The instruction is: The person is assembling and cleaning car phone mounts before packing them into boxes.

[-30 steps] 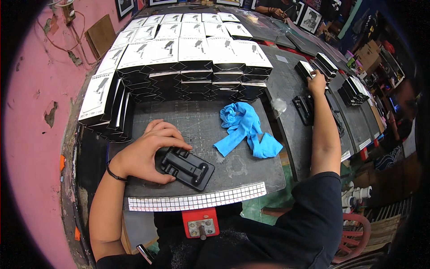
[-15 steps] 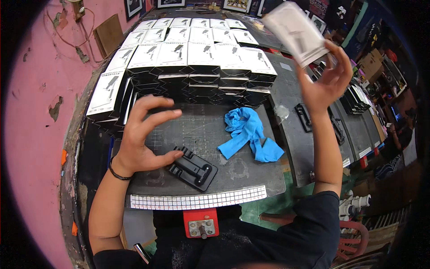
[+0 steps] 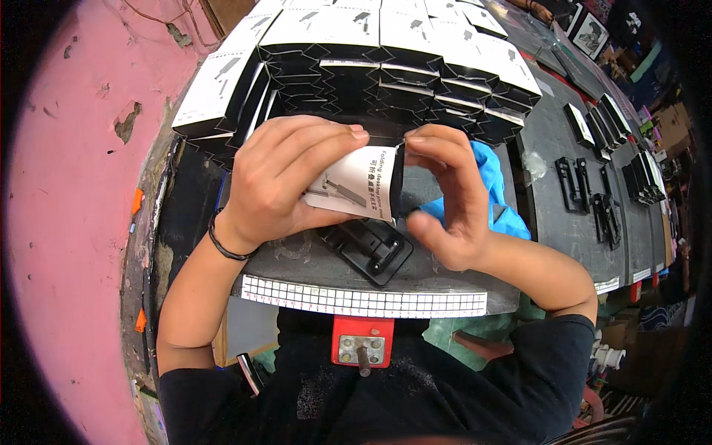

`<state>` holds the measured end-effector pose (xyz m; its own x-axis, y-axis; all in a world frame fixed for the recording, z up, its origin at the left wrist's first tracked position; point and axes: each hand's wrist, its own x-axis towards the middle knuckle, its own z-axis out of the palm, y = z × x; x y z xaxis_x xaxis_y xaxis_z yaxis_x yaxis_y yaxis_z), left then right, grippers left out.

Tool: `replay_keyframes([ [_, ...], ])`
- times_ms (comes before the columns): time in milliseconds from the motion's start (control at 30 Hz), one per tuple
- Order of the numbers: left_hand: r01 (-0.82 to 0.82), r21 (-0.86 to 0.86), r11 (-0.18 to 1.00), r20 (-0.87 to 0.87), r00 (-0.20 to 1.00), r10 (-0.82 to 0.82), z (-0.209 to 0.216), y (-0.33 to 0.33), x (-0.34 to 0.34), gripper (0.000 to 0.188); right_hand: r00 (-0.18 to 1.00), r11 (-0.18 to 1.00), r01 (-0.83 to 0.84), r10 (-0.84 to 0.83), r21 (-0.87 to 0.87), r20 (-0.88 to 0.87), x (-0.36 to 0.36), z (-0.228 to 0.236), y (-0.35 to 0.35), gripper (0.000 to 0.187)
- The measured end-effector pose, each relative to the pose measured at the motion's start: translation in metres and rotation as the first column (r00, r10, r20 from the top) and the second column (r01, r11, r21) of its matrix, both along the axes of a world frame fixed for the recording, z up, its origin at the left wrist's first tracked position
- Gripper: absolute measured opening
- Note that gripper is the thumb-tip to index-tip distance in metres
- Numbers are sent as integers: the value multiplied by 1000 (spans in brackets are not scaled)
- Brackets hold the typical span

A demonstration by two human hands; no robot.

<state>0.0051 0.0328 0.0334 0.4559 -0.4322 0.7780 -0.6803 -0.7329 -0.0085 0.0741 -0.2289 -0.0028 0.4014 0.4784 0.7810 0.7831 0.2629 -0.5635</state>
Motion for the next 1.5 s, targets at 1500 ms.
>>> replay_keyframes([
  [1500, -12, 128, 992, 27, 1000, 8, -16, -7, -3, 78, 988, 995, 55, -65, -80, -140, 12, -7, 0, 39],
])
